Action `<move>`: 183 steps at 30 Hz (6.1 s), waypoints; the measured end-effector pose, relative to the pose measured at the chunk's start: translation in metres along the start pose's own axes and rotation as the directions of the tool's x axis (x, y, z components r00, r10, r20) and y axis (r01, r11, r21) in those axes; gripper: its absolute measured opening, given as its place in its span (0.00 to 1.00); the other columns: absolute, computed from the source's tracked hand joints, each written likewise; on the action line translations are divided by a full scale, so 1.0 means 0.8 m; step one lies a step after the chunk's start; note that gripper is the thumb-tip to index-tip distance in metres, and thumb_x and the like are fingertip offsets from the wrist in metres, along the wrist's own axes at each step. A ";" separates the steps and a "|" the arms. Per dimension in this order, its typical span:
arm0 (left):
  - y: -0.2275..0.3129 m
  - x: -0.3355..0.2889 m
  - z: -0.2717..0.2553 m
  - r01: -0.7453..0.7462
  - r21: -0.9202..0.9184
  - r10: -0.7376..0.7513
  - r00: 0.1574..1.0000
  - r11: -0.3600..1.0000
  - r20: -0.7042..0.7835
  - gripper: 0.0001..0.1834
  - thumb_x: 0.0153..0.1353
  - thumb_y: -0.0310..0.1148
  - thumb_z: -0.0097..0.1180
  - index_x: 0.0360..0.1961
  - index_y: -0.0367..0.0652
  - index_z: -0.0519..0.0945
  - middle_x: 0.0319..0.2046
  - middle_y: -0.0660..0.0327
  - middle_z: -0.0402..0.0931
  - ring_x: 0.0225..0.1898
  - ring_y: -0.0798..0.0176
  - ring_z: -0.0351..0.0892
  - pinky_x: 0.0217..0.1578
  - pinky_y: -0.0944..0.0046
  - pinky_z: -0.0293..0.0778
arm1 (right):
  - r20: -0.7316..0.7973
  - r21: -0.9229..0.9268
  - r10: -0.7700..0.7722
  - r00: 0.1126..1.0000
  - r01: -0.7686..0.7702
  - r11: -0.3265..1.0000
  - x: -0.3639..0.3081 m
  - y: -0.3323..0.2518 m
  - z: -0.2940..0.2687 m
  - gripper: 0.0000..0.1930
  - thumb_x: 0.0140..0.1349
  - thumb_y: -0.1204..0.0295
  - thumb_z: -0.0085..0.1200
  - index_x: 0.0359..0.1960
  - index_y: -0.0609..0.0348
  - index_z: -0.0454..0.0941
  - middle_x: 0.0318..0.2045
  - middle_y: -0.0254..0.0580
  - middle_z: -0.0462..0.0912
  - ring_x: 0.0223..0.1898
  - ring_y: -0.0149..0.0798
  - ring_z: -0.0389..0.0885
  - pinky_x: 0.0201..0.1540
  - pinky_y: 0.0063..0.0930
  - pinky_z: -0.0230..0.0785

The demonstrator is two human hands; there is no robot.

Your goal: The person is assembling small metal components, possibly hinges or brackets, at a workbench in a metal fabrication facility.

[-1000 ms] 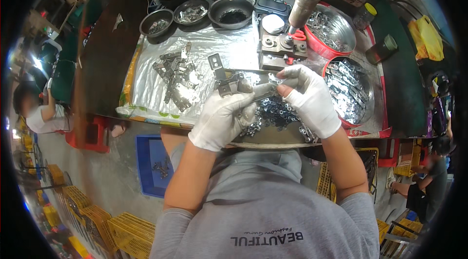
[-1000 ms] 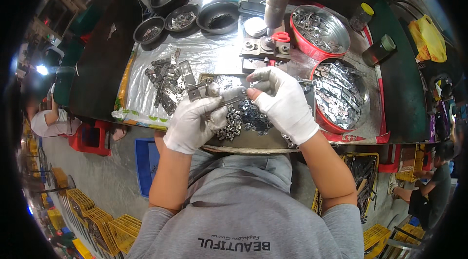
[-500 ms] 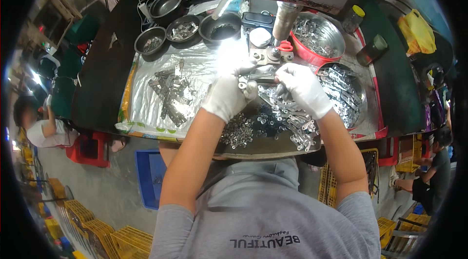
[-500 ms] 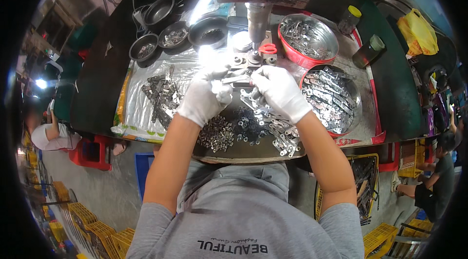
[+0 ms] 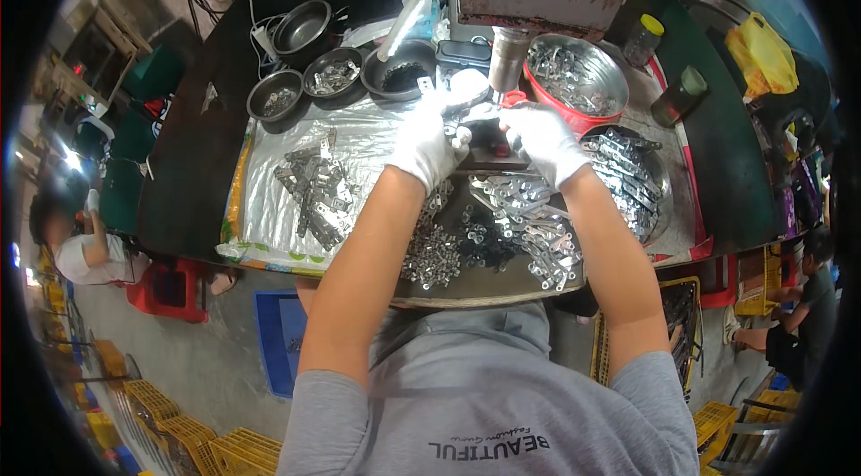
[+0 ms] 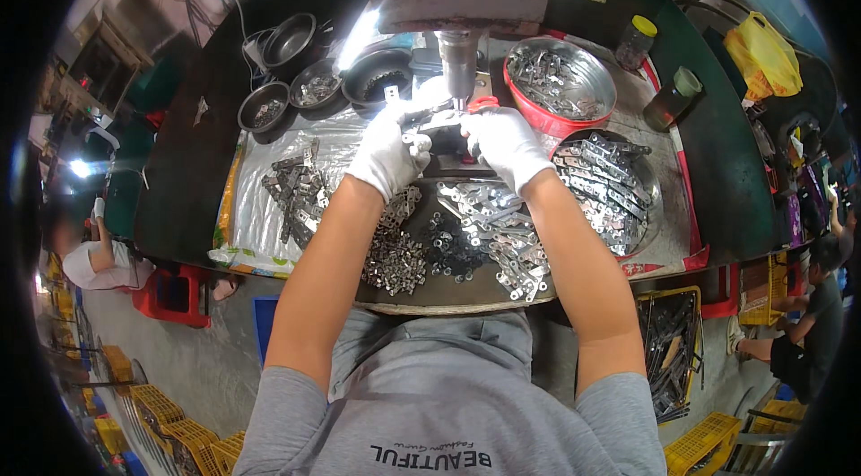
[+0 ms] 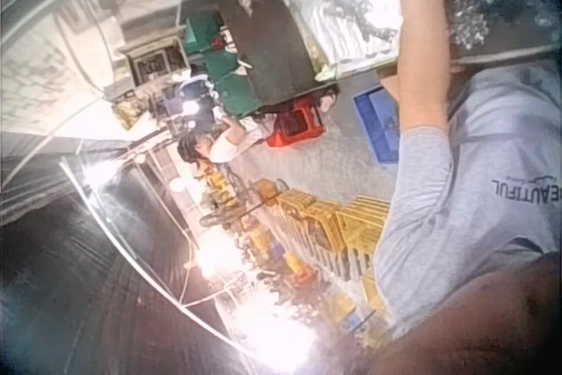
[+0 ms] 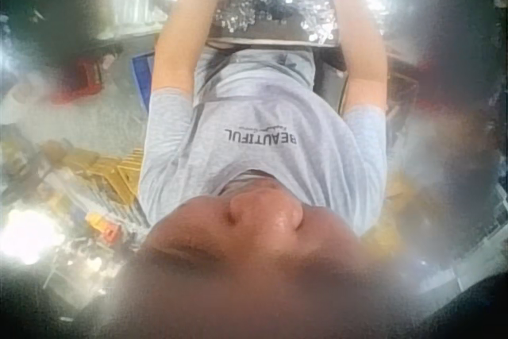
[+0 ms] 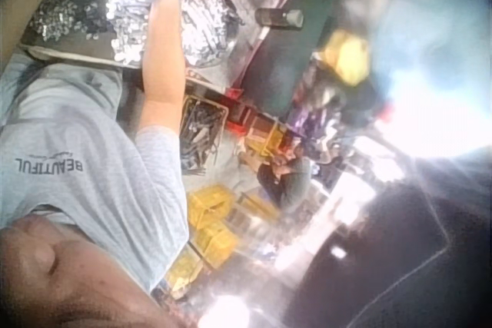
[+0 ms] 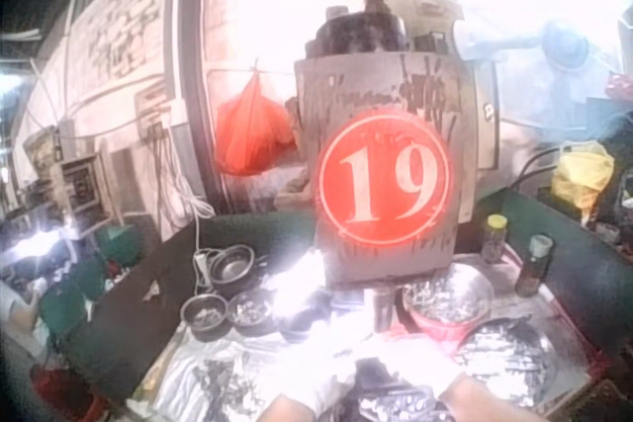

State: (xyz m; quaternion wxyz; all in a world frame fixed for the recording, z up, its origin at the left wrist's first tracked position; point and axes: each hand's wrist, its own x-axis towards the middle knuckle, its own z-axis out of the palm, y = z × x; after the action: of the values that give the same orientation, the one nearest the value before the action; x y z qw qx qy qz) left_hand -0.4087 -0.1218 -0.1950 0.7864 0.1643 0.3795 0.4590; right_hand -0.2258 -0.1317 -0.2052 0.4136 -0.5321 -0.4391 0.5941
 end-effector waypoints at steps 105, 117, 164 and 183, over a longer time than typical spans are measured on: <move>-0.066 -0.191 -0.131 -0.191 -0.180 0.233 0.940 0.965 0.251 0.13 0.63 0.21 0.53 0.31 0.49 0.63 0.53 0.44 0.74 0.36 0.60 0.78 0.33 0.63 0.76 | 0.241 -0.705 -0.484 0.841 0.494 0.509 -0.150 0.047 0.078 0.04 0.55 0.73 0.61 0.33 0.54 0.82 0.29 0.40 0.79 0.35 0.40 0.79 0.38 0.30 0.70; -0.069 -0.192 -0.131 -0.194 -0.240 0.251 0.939 0.951 0.236 0.16 0.60 0.19 0.54 0.28 0.50 0.61 0.52 0.46 0.71 0.35 0.62 0.76 0.31 0.65 0.71 | 0.397 -0.885 -0.440 0.805 0.463 0.048 -0.145 0.074 0.092 0.02 0.49 0.72 0.59 0.25 0.54 0.80 0.27 0.42 0.77 0.35 0.46 0.77 0.37 0.39 0.72; -0.085 -0.194 -0.098 -0.092 -0.153 0.120 0.975 0.984 0.186 0.12 0.61 0.18 0.52 0.32 0.46 0.63 0.51 0.48 0.74 0.35 0.65 0.74 0.35 0.70 0.75 | 0.247 -0.740 -0.772 0.586 0.628 0.240 -0.159 0.039 0.081 0.09 0.46 0.78 0.62 0.30 0.50 0.81 0.25 0.35 0.80 0.29 0.43 0.80 0.33 0.35 0.73; -0.102 -0.173 -0.104 -0.080 -0.286 0.171 0.937 0.955 0.306 0.15 0.60 0.18 0.52 0.28 0.49 0.62 0.48 0.51 0.71 0.33 0.64 0.74 0.35 0.65 0.74 | -0.032 -0.633 -0.571 0.820 0.425 0.647 -0.146 0.033 0.006 0.08 0.56 0.71 0.64 0.37 0.58 0.84 0.32 0.45 0.83 0.34 0.42 0.83 0.39 0.30 0.75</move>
State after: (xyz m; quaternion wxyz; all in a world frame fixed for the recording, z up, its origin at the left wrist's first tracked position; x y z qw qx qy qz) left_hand -0.4626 -0.2893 -0.2379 0.8221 0.1538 0.1664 0.5222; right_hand -0.2203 -0.2510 -0.1994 0.4189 -0.5566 -0.6829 0.2201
